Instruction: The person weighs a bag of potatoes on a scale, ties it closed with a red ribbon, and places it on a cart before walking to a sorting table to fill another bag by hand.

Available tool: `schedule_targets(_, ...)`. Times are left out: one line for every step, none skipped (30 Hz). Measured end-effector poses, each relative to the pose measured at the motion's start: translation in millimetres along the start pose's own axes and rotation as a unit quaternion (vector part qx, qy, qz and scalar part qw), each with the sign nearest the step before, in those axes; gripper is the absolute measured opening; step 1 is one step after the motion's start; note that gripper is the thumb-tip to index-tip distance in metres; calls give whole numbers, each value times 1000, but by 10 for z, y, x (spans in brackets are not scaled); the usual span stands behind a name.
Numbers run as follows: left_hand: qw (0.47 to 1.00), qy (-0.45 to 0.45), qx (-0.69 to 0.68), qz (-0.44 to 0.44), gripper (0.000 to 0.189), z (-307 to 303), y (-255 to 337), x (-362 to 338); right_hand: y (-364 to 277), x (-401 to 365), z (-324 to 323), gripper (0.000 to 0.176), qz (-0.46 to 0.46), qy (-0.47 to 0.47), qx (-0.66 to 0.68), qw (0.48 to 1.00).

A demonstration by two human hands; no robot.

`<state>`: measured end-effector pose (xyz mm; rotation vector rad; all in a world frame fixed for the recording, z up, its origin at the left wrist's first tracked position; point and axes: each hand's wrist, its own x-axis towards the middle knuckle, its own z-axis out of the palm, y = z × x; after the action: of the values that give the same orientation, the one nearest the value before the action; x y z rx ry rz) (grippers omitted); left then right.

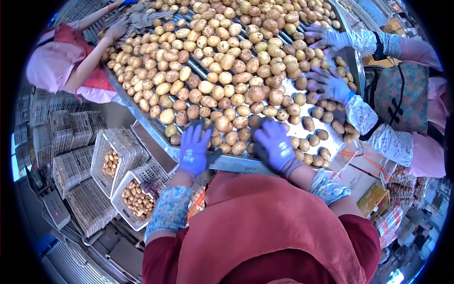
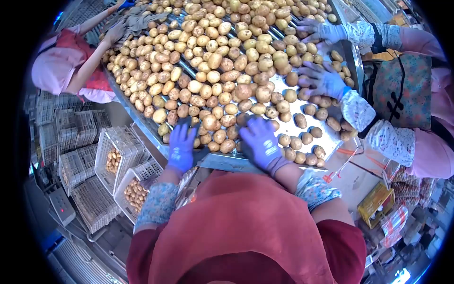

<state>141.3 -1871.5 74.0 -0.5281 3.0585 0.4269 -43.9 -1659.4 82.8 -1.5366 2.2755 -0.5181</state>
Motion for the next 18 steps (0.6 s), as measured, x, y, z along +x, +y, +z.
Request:
schedule_targets(998,-27,4,54,74,58,-6,164,58,-113,320,41,-73,15,-57,996)
schedule_targets(996,-37,0,82,74,126,-64,285,207,-225,503,41,-68,13,-68,995)
schedule_targets(993,-47,-4,109,74,172,-130,409,392,-345,541,42,-64,11,-79,995)
schedule_targets(992,-46,3,118,72,182,-243,559,586,-389,476,46,-27,-16,-87,996)
schedule_targets(991,-44,10,126,70,197,-355,704,609,-346,173,48,37,5,-60,998)
schedule_targets(993,-47,16,104,69,206,-410,822,673,-323,-52,47,63,11,-114,991)
schedule_targets(995,-48,21,81,68,216,-445,930,771,-275,-184,47,88,17,-168,982)
schedule_targets(997,-37,42,54,67,247,-451,1001,874,-217,-192,44,114,85,-126,982)
schedule_targets(998,-49,25,44,68,247,-398,1073,949,-166,-181,42,140,149,-80,976)
schedule_targets(998,-42,45,31,63,361,-302,1051,812,114,-428,39,110,183,-33,976)
schedule_targets(997,-33,68,17,58,467,-178,1035,790,332,-494,38,108,183,-31,977)
schedule_targets(994,-61,90,14,56,450,1,1021,759,572,-517,39,85,210,-9,974)
schedule_targets(994,-63,84,21,52,627,61,978,731,816,-499,40,64,239,14,969)
schedule_targets(993,-64,52,85,51,668,102,956,712,1037,-424,41,38,235,11,971)
schedule_targets(987,-68,15,148,49,703,127,907,664,1189,-343,43,15,227,8,974)
schedule_targets(968,-67,-59,234,46,502,113,1011,564,1281,-356,43,-24,128,-17,991)
schedule_targets(952,-8,-2,307,46,510,-86,1049,655,1222,-160,41,-83,70,-120,987)
schedule_targets(973,-136,-22,183,48,268,-163,1220,767,1135,-144,40,-65,60,-99,991)
